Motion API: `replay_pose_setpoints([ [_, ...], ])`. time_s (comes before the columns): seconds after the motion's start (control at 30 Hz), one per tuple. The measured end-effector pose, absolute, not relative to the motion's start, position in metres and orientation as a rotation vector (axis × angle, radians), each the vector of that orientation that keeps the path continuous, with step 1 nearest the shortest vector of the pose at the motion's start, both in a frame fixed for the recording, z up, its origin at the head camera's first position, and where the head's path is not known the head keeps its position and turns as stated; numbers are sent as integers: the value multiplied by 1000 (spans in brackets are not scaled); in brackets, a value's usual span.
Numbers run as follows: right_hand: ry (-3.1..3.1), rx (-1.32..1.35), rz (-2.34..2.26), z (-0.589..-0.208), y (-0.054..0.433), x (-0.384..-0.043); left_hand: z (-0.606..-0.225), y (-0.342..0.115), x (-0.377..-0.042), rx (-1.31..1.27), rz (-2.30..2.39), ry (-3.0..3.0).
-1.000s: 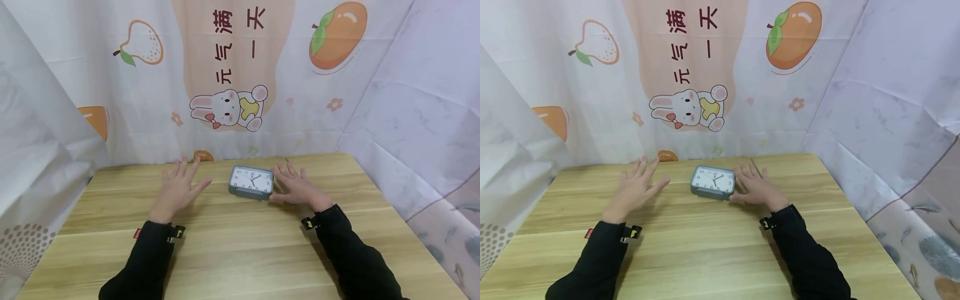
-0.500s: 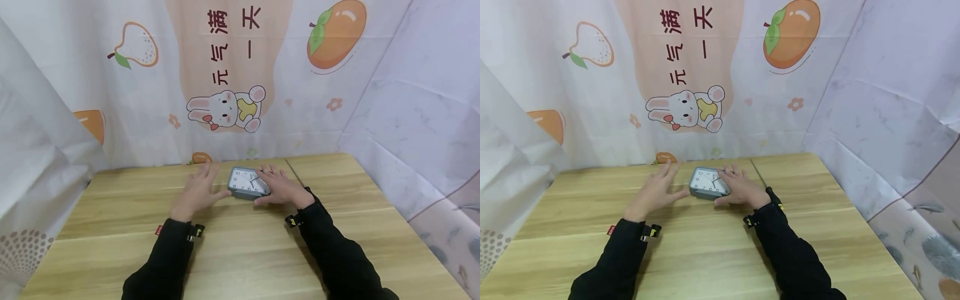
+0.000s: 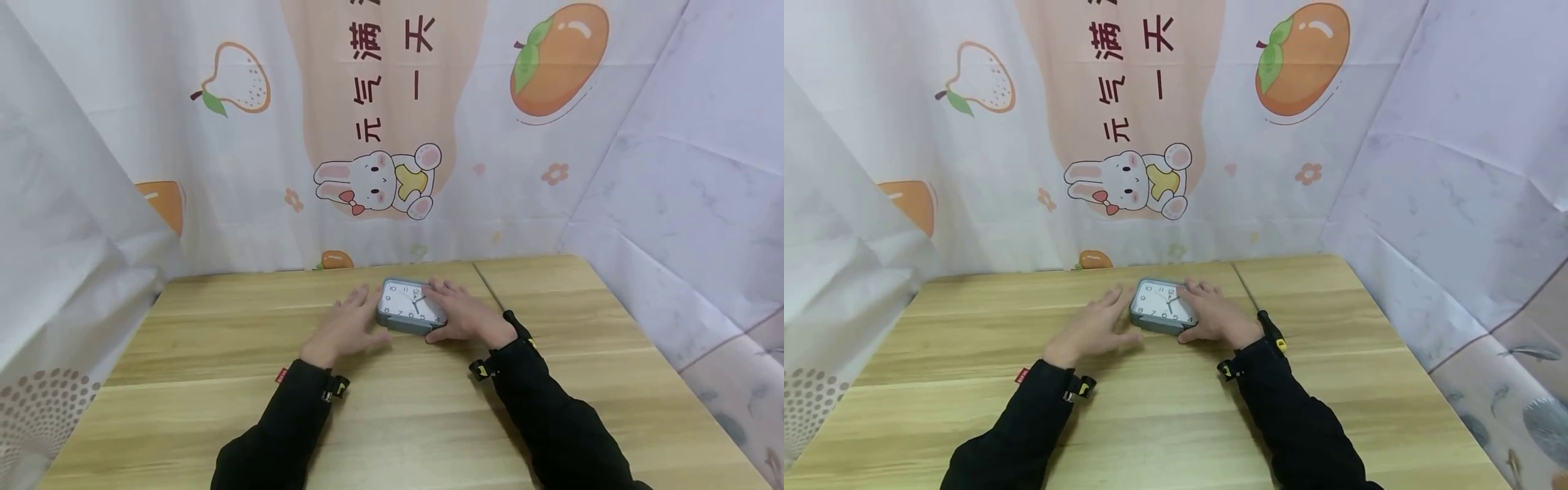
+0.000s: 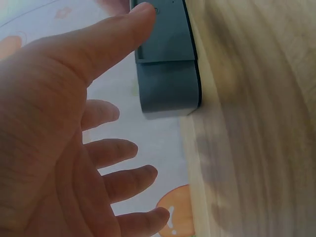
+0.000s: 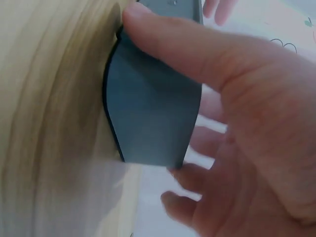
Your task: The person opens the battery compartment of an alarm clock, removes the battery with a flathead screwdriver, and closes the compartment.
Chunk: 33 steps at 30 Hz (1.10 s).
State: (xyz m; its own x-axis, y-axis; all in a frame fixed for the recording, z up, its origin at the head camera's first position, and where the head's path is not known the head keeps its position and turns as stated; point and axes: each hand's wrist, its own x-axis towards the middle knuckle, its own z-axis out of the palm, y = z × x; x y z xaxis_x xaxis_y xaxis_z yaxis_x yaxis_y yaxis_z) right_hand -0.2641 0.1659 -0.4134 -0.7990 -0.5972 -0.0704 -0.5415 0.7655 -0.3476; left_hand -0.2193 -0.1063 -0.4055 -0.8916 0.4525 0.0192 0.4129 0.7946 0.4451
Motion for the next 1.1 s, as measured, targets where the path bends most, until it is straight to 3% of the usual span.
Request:
replay_pose_setpoints([
  [0.27,2713,-1034,-448,-409,147,-258,-409,-107,-220,710,622,2908],
  [1.1,2714,-994,-334,-405,144,-249,-419,-100,-210,729,630,2893],
])
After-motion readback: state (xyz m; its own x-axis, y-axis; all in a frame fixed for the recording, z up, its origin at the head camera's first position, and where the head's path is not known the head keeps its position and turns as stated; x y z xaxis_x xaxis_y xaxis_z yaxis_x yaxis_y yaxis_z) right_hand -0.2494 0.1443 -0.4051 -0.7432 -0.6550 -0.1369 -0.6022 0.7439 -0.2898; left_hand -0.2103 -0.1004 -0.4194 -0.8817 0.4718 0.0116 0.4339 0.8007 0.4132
